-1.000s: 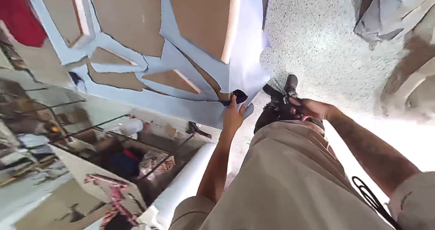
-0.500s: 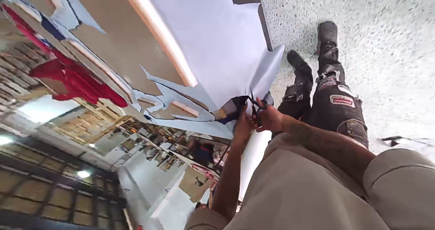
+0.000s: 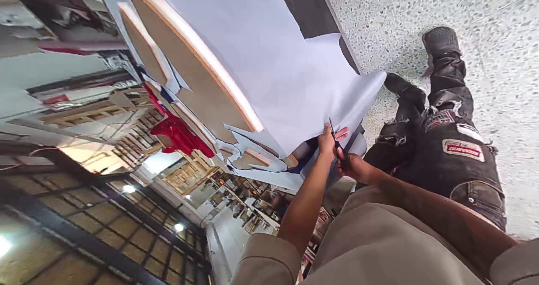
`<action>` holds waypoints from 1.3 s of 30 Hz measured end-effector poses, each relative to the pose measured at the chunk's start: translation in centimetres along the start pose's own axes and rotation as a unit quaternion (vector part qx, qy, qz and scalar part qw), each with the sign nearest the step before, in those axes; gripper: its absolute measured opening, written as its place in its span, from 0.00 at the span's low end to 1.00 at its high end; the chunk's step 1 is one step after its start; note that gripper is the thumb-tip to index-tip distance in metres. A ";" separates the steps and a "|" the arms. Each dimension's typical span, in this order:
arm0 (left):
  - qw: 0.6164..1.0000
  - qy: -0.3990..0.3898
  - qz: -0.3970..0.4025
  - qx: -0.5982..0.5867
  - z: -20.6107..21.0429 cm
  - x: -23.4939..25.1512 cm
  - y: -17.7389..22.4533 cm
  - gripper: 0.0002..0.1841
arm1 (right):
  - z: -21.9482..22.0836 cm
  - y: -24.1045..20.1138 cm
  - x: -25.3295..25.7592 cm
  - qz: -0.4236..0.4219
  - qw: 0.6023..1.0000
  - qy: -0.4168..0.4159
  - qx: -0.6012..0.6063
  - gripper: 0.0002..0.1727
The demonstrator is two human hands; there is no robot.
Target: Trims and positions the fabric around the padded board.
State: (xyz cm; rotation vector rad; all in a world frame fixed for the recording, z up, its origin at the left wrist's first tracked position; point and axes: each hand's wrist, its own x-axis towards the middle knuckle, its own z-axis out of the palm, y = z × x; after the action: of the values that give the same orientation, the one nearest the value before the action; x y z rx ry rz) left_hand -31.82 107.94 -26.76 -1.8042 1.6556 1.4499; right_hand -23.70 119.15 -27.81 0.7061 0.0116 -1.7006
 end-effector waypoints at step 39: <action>0.930 0.037 -0.005 0.367 -2.9 0.0 1.0 0.31 | 9.5 -40.1 12.5 -0.110 0.969 -0.032 -0.219 0.21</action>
State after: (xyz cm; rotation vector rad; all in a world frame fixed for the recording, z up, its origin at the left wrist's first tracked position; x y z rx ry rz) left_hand -31.38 105.45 -25.05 -1.4277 1.8712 0.6050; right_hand -64.68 115.21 -40.31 0.3264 0.4216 -1.8463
